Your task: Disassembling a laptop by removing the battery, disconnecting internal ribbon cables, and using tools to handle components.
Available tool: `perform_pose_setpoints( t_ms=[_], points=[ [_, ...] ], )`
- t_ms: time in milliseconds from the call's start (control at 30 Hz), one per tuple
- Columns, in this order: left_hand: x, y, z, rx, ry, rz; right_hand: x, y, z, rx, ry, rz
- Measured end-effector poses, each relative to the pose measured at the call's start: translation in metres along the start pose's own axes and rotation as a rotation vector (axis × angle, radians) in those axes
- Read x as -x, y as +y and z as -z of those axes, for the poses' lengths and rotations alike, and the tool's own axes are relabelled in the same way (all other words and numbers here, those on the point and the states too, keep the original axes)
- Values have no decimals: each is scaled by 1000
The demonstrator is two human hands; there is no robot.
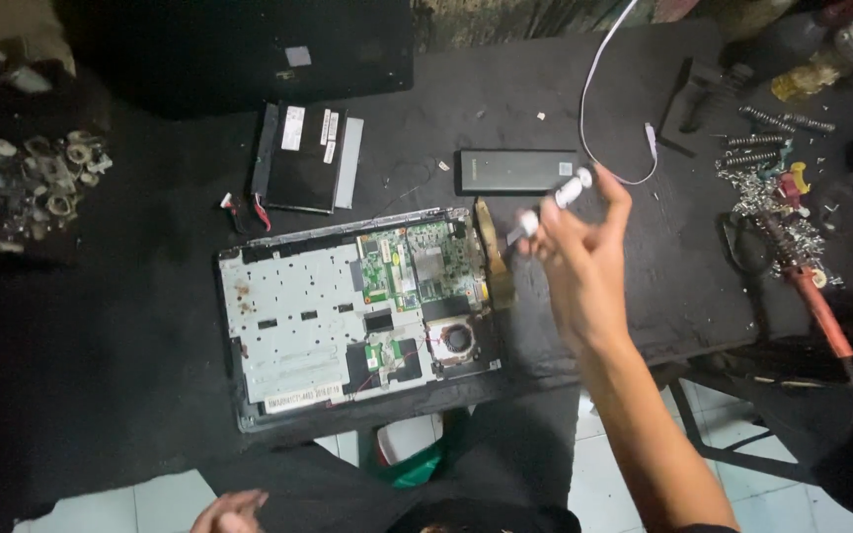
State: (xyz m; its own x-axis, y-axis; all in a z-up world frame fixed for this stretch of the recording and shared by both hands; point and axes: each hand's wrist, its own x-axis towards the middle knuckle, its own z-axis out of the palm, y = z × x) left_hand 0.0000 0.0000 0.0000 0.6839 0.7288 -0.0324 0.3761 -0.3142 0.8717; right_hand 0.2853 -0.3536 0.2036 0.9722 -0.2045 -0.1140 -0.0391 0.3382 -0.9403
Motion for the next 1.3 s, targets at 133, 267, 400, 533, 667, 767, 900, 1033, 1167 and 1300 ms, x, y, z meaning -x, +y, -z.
perform_pose_setpoints(
  t_ms=[133, 267, 400, 533, 667, 767, 900, 1033, 1167, 1300],
  points=[
    [17, 223, -47, 297, -115, -322, 61, -15, 0, -72, -122, 19],
    [11, 298, -60, 406, -632, -510, 101, -26, -7, -10, -131, 32],
    [12, 314, -68, 443, -709, -714, 119, -28, -8, 36, -122, 40],
    [12, 317, -64, 443, -693, -675, 126, -26, -10, 71, -101, 35],
    [12, 315, -63, 494, -673, -710, 133, -25, -16, 77, -84, 103],
    [12, 314, -61, 522, -644, -700, 141, -25, -22, 112, -34, 221],
    [12, 312, -59, 542, -629, -672, 146, -26, -29, 340, 5, 480],
    [12, 312, -59, 541, -625, -670, 146, -26, -38, 417, 48, 666],
    [14, 308, -61, 525, -638, -645, 154, 2, -8, 549, 29, 858],
    [17, 307, -67, 493, -668, -644, 155, 7, 13, 575, -76, 846]
  ],
)
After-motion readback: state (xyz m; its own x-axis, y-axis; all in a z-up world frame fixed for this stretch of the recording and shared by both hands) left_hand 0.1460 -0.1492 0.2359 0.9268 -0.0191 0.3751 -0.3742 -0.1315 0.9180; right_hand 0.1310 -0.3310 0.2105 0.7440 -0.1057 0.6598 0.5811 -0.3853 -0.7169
